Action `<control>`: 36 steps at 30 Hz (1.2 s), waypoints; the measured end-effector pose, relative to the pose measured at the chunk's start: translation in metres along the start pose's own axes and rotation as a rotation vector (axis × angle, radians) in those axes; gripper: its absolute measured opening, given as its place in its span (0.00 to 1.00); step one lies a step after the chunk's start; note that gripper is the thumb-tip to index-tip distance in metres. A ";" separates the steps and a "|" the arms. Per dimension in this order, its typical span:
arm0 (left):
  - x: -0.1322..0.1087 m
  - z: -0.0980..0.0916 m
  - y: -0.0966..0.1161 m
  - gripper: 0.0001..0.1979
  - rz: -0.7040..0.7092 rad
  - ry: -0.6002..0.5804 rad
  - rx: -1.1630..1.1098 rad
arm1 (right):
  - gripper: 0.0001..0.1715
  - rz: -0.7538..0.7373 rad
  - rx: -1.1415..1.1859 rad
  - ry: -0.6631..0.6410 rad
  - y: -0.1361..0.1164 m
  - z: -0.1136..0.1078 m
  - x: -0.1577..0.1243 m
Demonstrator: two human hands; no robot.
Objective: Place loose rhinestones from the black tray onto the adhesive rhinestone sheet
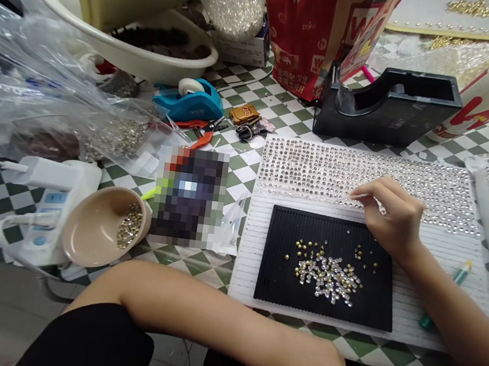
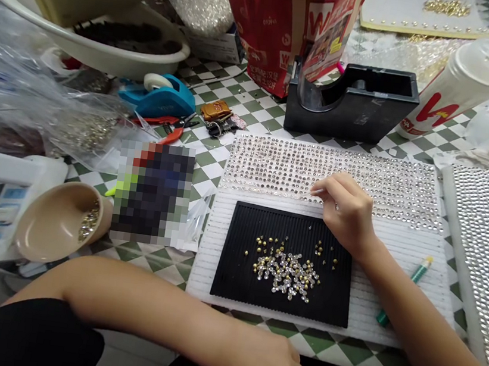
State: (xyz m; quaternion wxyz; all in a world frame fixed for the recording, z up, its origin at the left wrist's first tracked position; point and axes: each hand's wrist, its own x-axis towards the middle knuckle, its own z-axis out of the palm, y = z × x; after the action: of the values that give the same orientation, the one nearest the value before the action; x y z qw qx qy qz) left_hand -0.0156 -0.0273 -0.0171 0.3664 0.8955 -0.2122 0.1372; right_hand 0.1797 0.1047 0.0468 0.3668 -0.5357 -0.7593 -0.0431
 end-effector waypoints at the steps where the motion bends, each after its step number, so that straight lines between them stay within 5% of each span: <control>1: 0.001 0.000 0.001 0.04 -0.011 -0.007 0.018 | 0.16 0.010 -0.001 0.003 0.000 0.000 0.000; 6: 0.005 -0.019 0.012 0.04 -0.035 0.070 0.145 | 0.15 0.046 0.012 0.028 0.001 -0.002 -0.001; 11: -0.018 -0.090 0.022 0.07 -0.106 0.524 0.541 | 0.15 0.074 0.012 0.033 0.003 -0.003 0.000; 16: -0.101 -0.144 0.022 0.12 -0.783 0.783 1.066 | 0.14 0.055 0.007 0.030 0.004 -0.002 -0.001; 19: -0.145 -0.144 0.022 0.16 -1.227 0.885 1.190 | 0.14 0.059 0.014 0.032 0.004 -0.001 -0.001; 24: -0.162 -0.135 0.015 0.24 -1.468 0.713 1.005 | 0.13 0.045 0.016 0.025 0.004 -0.002 -0.001; 36: -0.162 -0.140 0.009 0.25 -1.453 0.759 0.983 | 0.13 0.077 0.016 0.025 0.003 -0.003 0.000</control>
State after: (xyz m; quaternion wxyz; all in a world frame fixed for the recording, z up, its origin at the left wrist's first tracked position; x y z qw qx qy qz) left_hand -0.1739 0.1127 0.0204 -0.0106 0.7577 0.6102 0.2313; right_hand 0.1839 0.1044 0.0482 0.3818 -0.5611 -0.7338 -0.0295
